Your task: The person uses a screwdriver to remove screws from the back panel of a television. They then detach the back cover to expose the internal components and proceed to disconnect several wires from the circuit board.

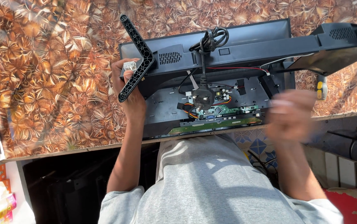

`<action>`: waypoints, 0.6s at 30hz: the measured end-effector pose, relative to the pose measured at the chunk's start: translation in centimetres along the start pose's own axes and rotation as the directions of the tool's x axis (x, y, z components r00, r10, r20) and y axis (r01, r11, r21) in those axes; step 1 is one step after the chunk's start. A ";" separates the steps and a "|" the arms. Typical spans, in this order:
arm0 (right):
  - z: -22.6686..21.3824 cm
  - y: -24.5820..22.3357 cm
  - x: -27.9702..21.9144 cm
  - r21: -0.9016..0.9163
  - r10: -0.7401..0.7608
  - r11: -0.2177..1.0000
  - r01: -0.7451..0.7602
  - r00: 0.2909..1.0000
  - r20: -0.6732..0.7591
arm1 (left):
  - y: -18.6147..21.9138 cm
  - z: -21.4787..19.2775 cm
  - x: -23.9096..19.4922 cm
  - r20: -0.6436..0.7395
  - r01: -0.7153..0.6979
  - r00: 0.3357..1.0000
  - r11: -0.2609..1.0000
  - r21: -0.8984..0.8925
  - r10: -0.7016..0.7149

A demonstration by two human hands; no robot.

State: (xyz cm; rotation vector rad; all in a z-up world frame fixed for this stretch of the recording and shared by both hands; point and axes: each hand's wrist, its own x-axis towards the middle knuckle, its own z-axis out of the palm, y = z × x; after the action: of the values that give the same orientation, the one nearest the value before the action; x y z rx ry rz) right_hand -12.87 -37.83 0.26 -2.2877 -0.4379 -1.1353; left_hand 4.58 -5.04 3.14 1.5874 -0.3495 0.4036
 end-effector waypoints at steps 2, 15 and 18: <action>2.8 -1.6 0.0 0.007 -0.077 0.997 0.077 0.997 0.024 | -0.1 -0.1 0.1 -0.004 -0.012 1.000 1.000 0.011 0.012; 9.6 -4.7 2.8 -0.214 0.009 0.856 0.471 0.399 0.917 | -1.1 -0.9 -0.9 0.001 -0.001 1.000 0.998 0.069 0.001; 11.9 -2.9 -2.5 -0.181 0.116 0.846 0.501 0.158 0.981 | -1.1 -1.1 -1.4 -0.007 0.004 1.000 0.998 0.062 -0.003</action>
State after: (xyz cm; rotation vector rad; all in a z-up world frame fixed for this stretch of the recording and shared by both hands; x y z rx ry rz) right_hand -8.34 -28.50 -6.66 -3.2689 -1.0630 0.5647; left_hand 3.79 -3.92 1.57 1.6467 -0.3317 0.4207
